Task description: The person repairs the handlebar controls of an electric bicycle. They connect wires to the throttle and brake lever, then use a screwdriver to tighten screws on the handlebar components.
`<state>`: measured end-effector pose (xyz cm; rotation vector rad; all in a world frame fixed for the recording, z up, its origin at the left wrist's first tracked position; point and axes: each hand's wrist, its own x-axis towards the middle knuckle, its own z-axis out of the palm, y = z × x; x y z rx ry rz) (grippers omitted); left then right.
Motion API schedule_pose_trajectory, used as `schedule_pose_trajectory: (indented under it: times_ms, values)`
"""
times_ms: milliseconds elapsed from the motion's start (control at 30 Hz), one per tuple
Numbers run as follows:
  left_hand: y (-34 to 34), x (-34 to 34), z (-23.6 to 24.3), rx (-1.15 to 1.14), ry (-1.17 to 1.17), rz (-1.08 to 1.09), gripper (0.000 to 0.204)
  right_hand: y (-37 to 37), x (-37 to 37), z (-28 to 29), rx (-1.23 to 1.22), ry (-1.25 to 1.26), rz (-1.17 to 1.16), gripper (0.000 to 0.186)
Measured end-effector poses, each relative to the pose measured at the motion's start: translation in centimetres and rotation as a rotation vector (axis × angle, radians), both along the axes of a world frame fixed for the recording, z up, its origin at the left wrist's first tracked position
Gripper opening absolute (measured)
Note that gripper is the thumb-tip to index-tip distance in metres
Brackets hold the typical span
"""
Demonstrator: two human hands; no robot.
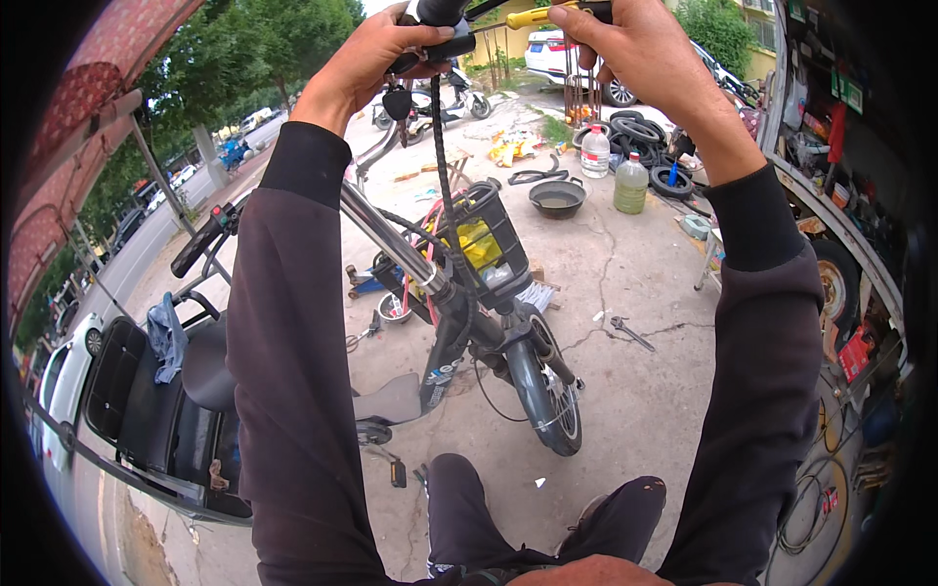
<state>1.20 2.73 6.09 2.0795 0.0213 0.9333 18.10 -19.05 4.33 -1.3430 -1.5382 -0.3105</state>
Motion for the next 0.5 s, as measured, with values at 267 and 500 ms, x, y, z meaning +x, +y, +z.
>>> schedule_pose_trajectory:
  times_ms: [267, 500]
  values:
    - [0.4, 1.0, 0.5, 0.073, -0.006, -0.002, 0.035, -1.0, -2.3, 4.2, 0.045, -0.488, -0.498, 0.026]
    - [0.2, -0.1, 0.0, 0.055, 0.003, 0.034, 0.036, 1.2, -1.1, 2.4, 0.281, -0.399, -0.177, 0.032]
